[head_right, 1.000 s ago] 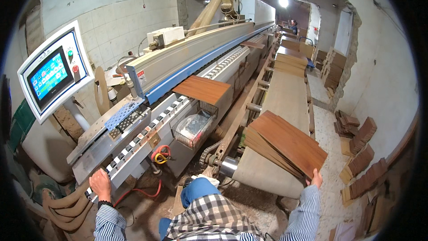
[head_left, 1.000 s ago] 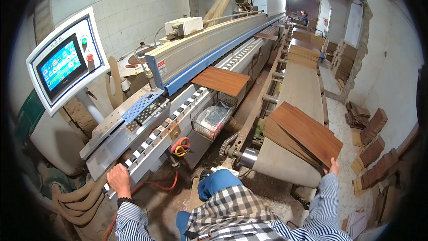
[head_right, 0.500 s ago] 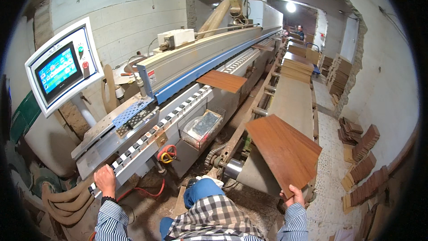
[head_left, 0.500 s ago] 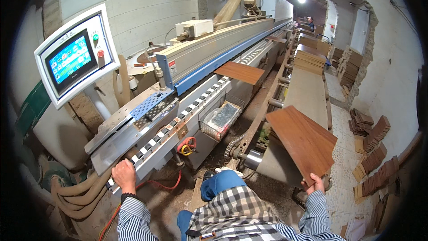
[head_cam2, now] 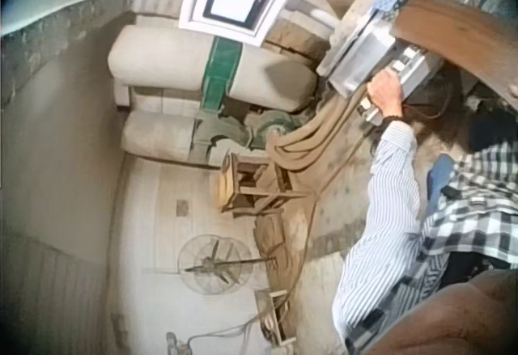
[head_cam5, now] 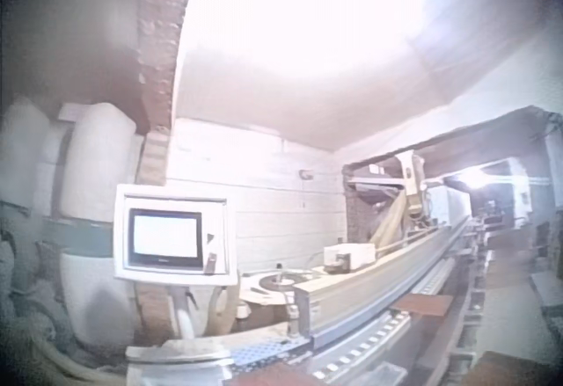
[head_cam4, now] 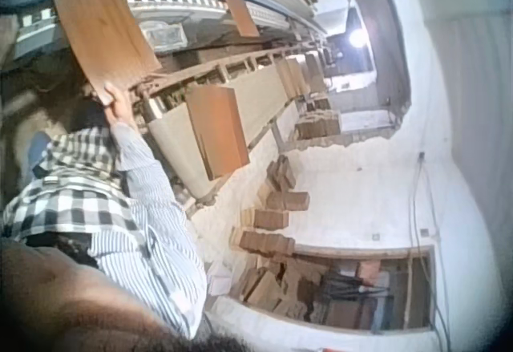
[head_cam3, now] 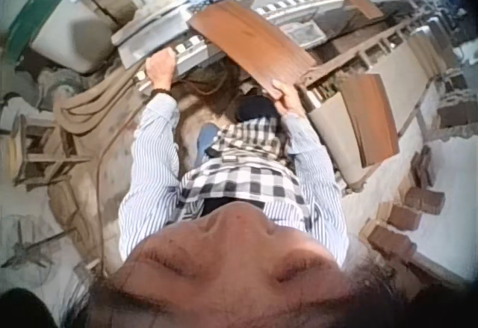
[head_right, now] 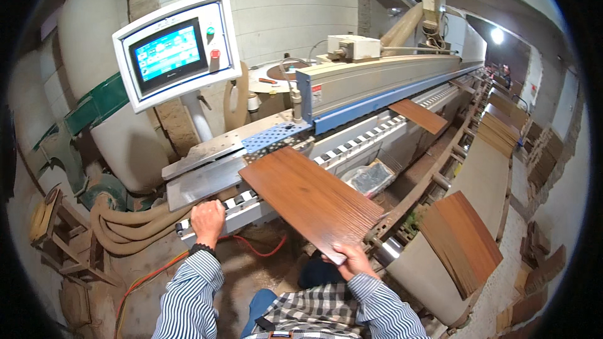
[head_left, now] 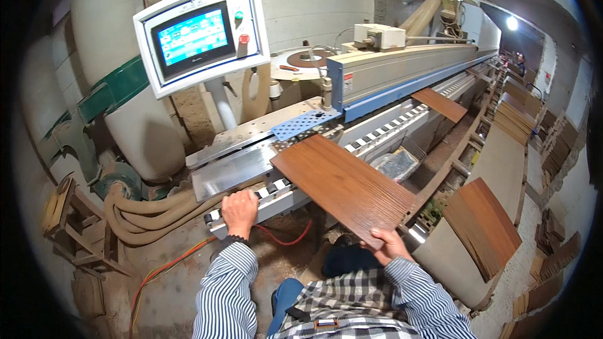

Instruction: The person operates a belt sander in a workshop, repeatedly feeding rectangular wooden planks through the machine to smooth their surfaces. The person handles each plank individually, guiding it through the sander and placing the finished pieces onto a nearby stack.

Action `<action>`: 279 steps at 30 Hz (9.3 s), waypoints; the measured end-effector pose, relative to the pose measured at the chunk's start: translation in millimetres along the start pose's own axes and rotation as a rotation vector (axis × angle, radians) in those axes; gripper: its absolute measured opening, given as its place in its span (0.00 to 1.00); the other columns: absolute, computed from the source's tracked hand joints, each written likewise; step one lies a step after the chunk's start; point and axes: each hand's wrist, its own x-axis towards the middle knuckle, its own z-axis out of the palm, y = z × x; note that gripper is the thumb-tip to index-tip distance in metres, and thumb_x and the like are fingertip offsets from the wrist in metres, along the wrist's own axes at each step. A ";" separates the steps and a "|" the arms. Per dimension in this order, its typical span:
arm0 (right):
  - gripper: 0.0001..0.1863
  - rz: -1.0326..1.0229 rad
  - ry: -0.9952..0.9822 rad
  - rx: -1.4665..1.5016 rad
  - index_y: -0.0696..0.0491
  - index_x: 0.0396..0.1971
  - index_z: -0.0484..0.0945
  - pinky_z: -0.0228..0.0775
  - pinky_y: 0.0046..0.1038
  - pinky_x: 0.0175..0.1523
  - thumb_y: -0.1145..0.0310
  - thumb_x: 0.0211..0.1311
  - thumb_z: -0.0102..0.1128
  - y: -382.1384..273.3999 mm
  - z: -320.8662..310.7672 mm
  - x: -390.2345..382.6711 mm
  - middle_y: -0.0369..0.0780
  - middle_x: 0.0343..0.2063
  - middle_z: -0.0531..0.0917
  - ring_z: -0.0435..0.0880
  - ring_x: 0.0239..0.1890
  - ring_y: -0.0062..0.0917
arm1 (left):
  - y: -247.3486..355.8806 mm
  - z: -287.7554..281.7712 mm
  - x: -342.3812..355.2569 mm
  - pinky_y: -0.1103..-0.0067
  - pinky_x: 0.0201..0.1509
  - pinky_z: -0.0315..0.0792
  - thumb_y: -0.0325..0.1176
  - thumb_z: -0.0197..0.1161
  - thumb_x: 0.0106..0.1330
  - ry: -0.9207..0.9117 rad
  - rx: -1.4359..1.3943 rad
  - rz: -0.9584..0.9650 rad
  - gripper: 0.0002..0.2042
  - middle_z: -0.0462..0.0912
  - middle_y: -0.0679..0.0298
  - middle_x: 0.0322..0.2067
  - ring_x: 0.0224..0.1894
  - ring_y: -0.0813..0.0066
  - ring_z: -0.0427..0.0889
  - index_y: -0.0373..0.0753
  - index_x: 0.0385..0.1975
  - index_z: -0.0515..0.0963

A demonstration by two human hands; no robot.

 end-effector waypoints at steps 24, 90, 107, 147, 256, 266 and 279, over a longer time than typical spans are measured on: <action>0.16 0.200 -0.164 -0.323 0.58 0.36 0.72 0.65 0.16 0.18 0.60 0.59 0.59 71.2 106.5 40.3 0.36 0.20 0.76 0.74 0.15 0.17 | 1.2 1.8 1.1 0.68 0.33 0.67 0.38 0.54 0.58 0.000 -0.059 -0.003 0.13 0.77 0.61 0.18 0.25 0.63 0.77 0.40 0.15 0.75; 0.18 -0.653 1.396 -0.112 0.53 0.44 0.73 0.73 0.27 0.25 0.59 0.57 0.60 -109.2 -370.6 -296.5 0.38 0.35 0.80 0.78 0.28 0.25 | -5.2 14.1 -2.8 0.66 0.33 0.66 0.38 0.48 0.64 0.030 0.018 0.043 0.15 0.77 0.59 0.19 0.26 0.61 0.76 0.40 0.16 0.73; 0.19 -0.345 0.639 0.096 0.54 0.42 0.72 0.80 0.35 0.31 0.65 0.49 0.61 -61.5 -168.2 -173.5 0.41 0.29 0.82 0.82 0.25 0.33 | 0.2 -0.9 -0.5 0.67 0.33 0.66 0.39 0.52 0.60 -0.024 -0.032 -0.021 0.14 0.78 0.60 0.19 0.25 0.63 0.77 0.41 0.16 0.76; 0.19 0.210 -0.161 -0.397 0.60 0.36 0.73 0.65 0.17 0.21 0.57 0.59 0.59 69.1 89.8 47.7 0.40 0.22 0.78 0.73 0.15 0.18 | 3.1 -1.7 2.5 0.68 0.34 0.67 0.37 0.53 0.58 -0.012 -0.063 -0.014 0.13 0.78 0.61 0.18 0.25 0.63 0.77 0.40 0.15 0.75; 0.15 0.179 -0.144 -0.355 0.58 0.36 0.73 0.65 0.17 0.19 0.61 0.60 0.58 68.3 100.9 43.0 0.37 0.22 0.78 0.74 0.14 0.18 | 2.2 -3.0 1.6 0.68 0.33 0.67 0.37 0.54 0.57 0.001 -0.080 -0.024 0.12 0.79 0.61 0.19 0.25 0.64 0.77 0.40 0.15 0.76; 0.16 0.118 0.015 -0.332 0.61 0.32 0.77 0.65 0.18 0.18 0.60 0.57 0.61 42.1 81.4 54.4 0.38 0.21 0.80 0.75 0.15 0.18 | 4.4 -5.3 2.7 0.69 0.34 0.67 0.38 0.53 0.58 -0.026 -0.081 -0.028 0.13 0.78 0.60 0.19 0.26 0.63 0.77 0.40 0.15 0.75; 0.18 -0.014 0.124 -0.313 0.61 0.31 0.77 0.65 0.18 0.16 0.59 0.54 0.63 6.1 38.1 84.0 0.38 0.17 0.78 0.75 0.12 0.19 | 3.5 -1.8 2.6 0.69 0.33 0.66 0.38 0.53 0.59 -0.010 -0.052 -0.014 0.13 0.77 0.61 0.18 0.25 0.64 0.77 0.41 0.15 0.75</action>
